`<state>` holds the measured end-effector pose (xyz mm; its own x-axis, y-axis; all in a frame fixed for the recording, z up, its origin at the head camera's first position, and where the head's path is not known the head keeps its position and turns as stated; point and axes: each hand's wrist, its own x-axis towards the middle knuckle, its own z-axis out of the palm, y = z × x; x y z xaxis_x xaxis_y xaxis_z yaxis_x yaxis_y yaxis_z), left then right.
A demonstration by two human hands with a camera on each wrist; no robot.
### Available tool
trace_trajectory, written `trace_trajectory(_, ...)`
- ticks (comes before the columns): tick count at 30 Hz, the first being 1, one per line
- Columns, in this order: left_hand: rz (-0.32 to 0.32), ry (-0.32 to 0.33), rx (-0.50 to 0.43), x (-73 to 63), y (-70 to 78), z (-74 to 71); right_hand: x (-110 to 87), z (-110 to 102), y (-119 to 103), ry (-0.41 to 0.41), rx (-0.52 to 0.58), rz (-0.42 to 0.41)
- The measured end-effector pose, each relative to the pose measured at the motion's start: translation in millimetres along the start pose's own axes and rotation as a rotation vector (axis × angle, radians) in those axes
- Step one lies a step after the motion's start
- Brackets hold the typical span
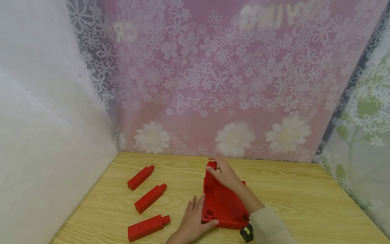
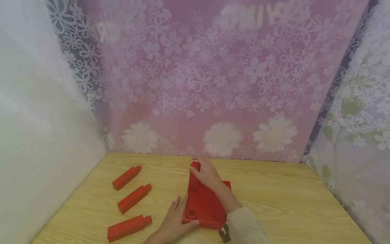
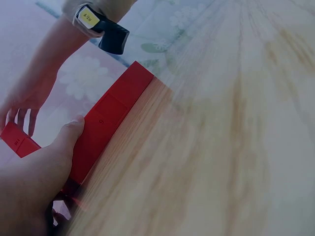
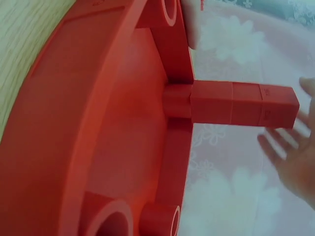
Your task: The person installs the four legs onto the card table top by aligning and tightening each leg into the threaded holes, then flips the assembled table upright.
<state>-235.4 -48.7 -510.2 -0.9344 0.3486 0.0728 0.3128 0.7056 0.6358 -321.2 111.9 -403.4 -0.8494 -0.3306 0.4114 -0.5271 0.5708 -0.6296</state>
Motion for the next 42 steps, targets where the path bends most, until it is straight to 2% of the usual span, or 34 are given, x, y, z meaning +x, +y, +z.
trace_trajectory(4,0.001,-0.001,-0.001,0.2,0.1,0.5,-3.2,-5.9,-0.5,-0.128,0.204,-0.010)
trace_trajectory(7,0.003,0.000,-0.002,0.3,-0.1,0.7,-3.6,-9.6,-0.4,-0.175,0.265,0.003)
trace_trajectory(13,0.010,0.006,-0.003,-0.9,-0.3,0.2,-3.3,-15.4,-4.4,-0.187,0.202,-0.024)
trace_trajectory(20,0.010,0.008,0.000,-1.3,0.1,0.4,-0.1,-12.7,-0.4,-0.120,0.040,-0.030)
trace_trajectory(31,0.015,0.012,0.004,-1.8,0.4,-0.9,2.8,-6.8,-7.0,-0.013,-0.085,0.047)
trace_trajectory(42,0.005,-0.002,0.000,-2.2,2.6,-2.5,3.8,-1.2,-9.2,0.055,-0.144,0.068)
